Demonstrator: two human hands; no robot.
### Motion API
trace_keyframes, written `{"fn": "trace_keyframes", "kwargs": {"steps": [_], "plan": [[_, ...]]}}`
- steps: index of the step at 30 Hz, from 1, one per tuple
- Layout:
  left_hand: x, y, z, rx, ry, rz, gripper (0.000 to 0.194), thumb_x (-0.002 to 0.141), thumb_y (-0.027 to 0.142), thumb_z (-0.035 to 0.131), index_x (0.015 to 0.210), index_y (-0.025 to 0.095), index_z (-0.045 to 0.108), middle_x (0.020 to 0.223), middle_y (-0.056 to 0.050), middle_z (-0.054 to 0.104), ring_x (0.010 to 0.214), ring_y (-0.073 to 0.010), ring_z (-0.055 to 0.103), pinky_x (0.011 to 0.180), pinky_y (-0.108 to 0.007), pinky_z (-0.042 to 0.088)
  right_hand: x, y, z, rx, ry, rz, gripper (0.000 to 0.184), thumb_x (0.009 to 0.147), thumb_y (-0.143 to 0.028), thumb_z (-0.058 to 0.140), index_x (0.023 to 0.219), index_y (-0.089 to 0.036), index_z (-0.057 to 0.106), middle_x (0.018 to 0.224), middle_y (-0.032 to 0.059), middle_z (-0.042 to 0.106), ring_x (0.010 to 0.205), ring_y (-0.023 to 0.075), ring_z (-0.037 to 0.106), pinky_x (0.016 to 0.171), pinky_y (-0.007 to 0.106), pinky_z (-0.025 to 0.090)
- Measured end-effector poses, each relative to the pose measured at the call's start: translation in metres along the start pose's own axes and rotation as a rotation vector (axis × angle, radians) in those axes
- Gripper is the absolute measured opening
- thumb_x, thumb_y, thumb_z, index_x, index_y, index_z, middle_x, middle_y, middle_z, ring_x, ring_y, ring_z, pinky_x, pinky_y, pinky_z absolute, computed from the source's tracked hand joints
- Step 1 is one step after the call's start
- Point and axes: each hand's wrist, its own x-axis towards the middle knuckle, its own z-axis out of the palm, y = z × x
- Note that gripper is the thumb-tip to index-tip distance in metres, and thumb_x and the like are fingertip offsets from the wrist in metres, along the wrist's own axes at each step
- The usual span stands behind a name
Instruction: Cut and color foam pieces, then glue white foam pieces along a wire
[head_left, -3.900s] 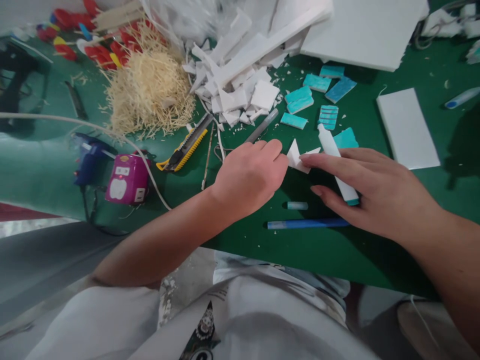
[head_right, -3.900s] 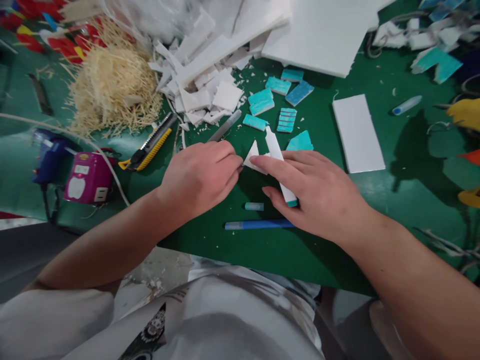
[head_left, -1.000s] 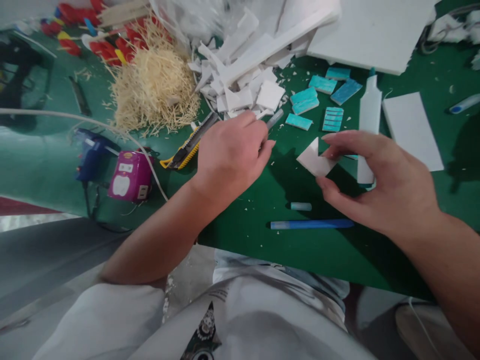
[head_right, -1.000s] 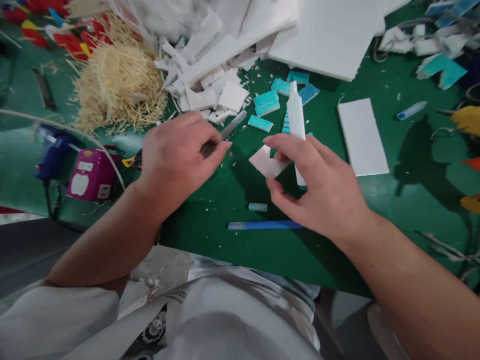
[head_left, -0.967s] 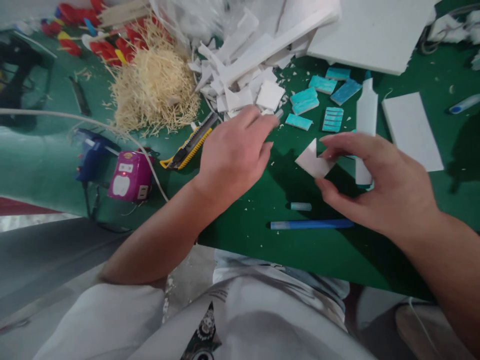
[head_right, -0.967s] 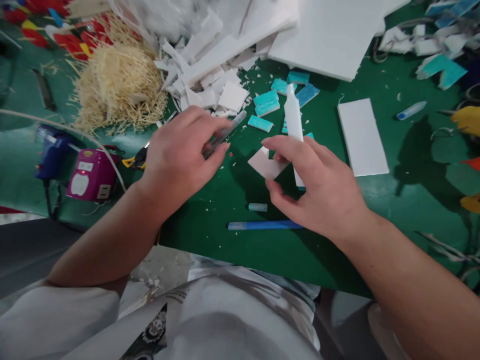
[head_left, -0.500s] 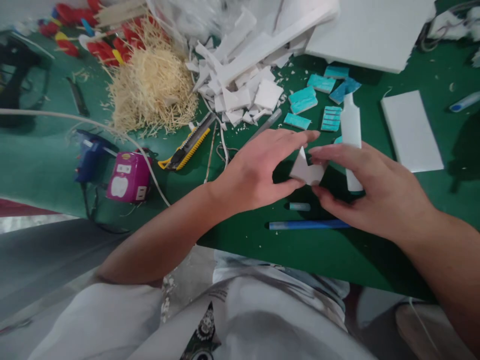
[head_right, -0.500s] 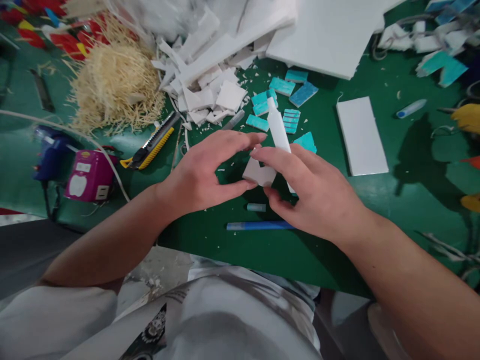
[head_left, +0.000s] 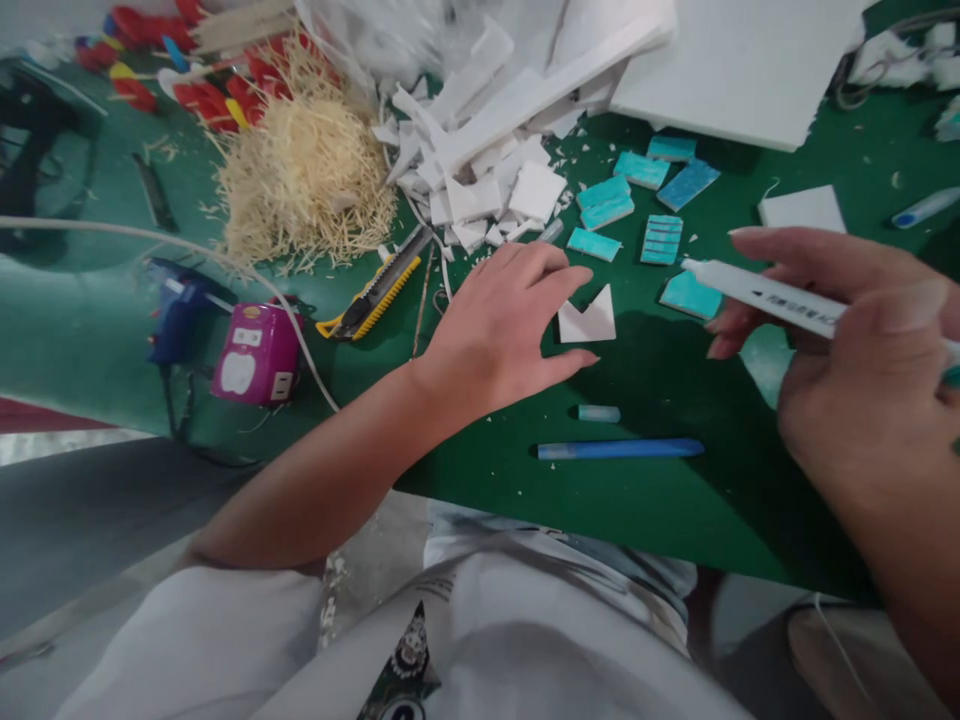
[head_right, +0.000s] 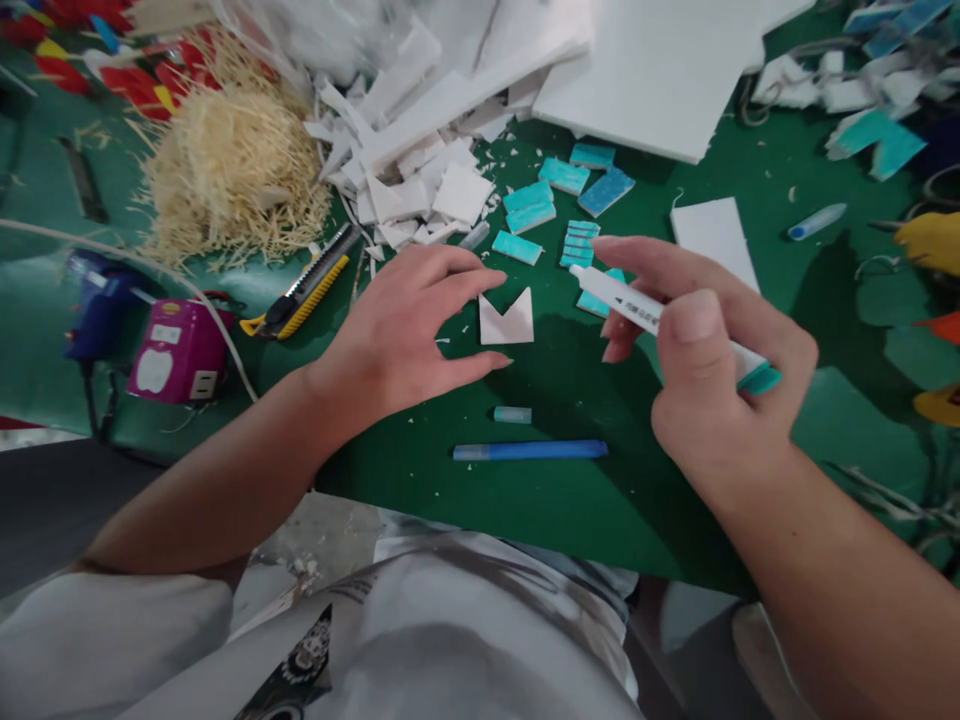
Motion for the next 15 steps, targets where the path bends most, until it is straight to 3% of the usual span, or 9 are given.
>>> {"fn": "trace_keyframes", "kwargs": {"steps": [5, 10, 15], "plan": [[-0.0003, -0.0034, -0.0022, 0.013, -0.029, -0.004, 0.040, 0.100, 0.038, 0.074, 0.133, 0.016, 0.068, 0.131, -0.013, 0.070, 0.121, -0.0312, 0.065, 0.104, -0.048, 0.054, 0.0048, -0.0049, 0.0026, -0.018, -0.006, 0.070, 0.017, 0.101, -0.037, 0.072, 0.105, -0.029, 0.086, 0.095, 0.0018, 0.080, 0.074, 0.0162, 0.075, 0.070, 0.039, 0.063], [0.0015, -0.0073, 0.0020, 0.012, -0.080, 0.107, 0.021, 0.104, 0.031, 0.068, 0.119, 0.017, 0.074, 0.122, -0.011, 0.072, 0.117, -0.0299, 0.067, 0.098, -0.044, 0.055, 0.0065, -0.0055, 0.0030, -0.119, -0.057, 0.146, 0.007, 0.091, -0.030, 0.083, 0.087, -0.025, 0.082, 0.079, -0.0001, 0.077, 0.064, 0.0138, 0.073, 0.059, 0.032, 0.061], [0.0028, -0.0042, 0.0040, -0.017, -0.037, 0.134, 0.033, 0.104, 0.033, 0.072, 0.131, 0.014, 0.071, 0.126, -0.013, 0.072, 0.121, -0.0299, 0.067, 0.100, -0.044, 0.056, 0.0093, -0.0054, 0.0051, -0.184, -0.078, 0.282, 0.011, 0.089, -0.021, 0.084, 0.080, -0.023, 0.080, 0.073, -0.0003, 0.075, 0.059, 0.0131, 0.072, 0.059, 0.031, 0.062]]}}
